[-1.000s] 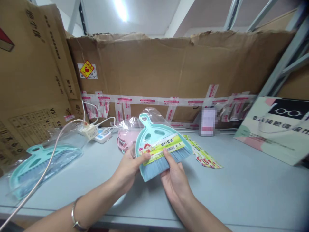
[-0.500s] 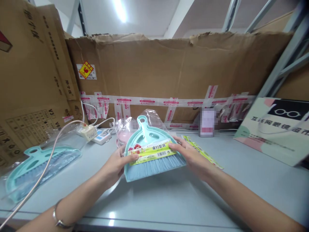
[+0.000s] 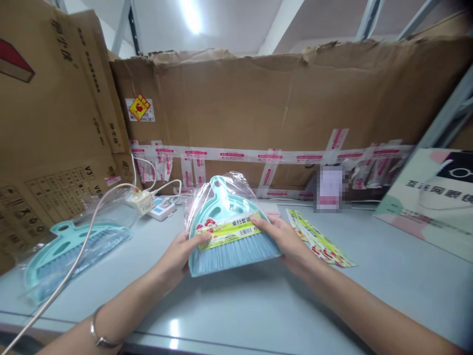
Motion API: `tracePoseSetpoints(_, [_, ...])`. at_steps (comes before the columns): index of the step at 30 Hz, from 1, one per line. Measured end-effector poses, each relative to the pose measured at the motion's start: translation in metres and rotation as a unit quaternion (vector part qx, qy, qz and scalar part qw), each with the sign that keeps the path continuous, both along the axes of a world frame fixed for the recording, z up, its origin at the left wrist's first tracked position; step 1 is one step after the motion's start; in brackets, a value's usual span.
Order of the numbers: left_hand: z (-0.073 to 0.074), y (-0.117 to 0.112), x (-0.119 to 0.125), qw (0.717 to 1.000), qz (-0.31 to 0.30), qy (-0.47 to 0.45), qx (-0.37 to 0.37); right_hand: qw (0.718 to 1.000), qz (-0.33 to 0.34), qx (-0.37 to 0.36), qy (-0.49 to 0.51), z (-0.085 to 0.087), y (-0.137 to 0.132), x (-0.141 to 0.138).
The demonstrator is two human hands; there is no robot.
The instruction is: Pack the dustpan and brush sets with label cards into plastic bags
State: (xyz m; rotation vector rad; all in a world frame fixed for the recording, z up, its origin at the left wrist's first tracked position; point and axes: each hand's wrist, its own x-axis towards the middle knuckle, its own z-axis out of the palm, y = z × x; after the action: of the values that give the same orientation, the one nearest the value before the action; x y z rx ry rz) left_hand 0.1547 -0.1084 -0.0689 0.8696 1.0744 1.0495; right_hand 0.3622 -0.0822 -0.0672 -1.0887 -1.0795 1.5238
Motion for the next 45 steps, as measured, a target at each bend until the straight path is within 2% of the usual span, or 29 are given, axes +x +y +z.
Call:
tracePoseSetpoints(3, [0.003,0.001,-0.002,1.0,0.019,-0.001,0.009,0.998,0.053,0.019,0.009,0.0,-0.003,0.011])
tracePoseSetpoints(7, [0.005,0.003,-0.006,0.999,0.039,0.001,-0.005,0.981,0.173,0.08,0.028,-0.001,-0.011,0.027])
tracePoseSetpoints(9, [0.005,0.004,-0.007,0.999,0.041,0.003,-0.009,0.977,0.186,0.1,0.037,-0.003,-0.013,0.029])
tracePoseSetpoints(11, [0.005,0.004,-0.007,0.999,0.043,0.005,-0.012,0.981,0.162,0.097,0.041,-0.006,-0.014,0.026])
tracePoseSetpoints(15, [0.006,0.004,-0.006,0.999,0.031,-0.01,0.002,0.995,0.079,0.029,0.053,-0.012,-0.016,0.016])
tracePoseSetpoints(21, [0.012,0.007,-0.004,1.0,0.012,0.011,0.009,0.996,-0.02,-0.03,0.08,-0.015,-0.022,0.006])
tracePoseSetpoints(23, [0.014,0.007,-0.004,0.999,-0.018,0.007,0.03,0.993,-0.054,-0.035,0.095,-0.016,-0.023,0.004])
tracePoseSetpoints(26, [0.015,0.003,-0.004,0.989,-0.1,-0.025,0.105,0.988,-0.089,-0.029,0.119,-0.017,-0.023,0.004])
tracePoseSetpoints(29, [0.013,0.0,-0.005,0.98,-0.127,-0.015,0.153,0.985,-0.1,-0.026,0.137,-0.019,-0.022,0.005])
tracePoseSetpoints(33, [0.007,0.001,-0.008,0.98,-0.104,0.023,0.168,0.985,-0.084,-0.02,0.152,-0.019,-0.023,0.007])
tracePoseSetpoints(39, [0.006,0.003,-0.009,0.985,-0.086,0.027,0.146,0.985,-0.063,0.007,0.161,-0.016,-0.02,0.01])
tracePoseSetpoints(43, [0.005,0.001,-0.007,0.989,-0.074,0.016,0.127,0.988,-0.013,0.034,0.148,-0.014,-0.017,0.013])
tracePoseSetpoints(45, [0.003,0.001,-0.006,0.991,-0.063,0.018,0.116,0.99,-0.016,0.029,0.136,-0.015,-0.017,0.012])
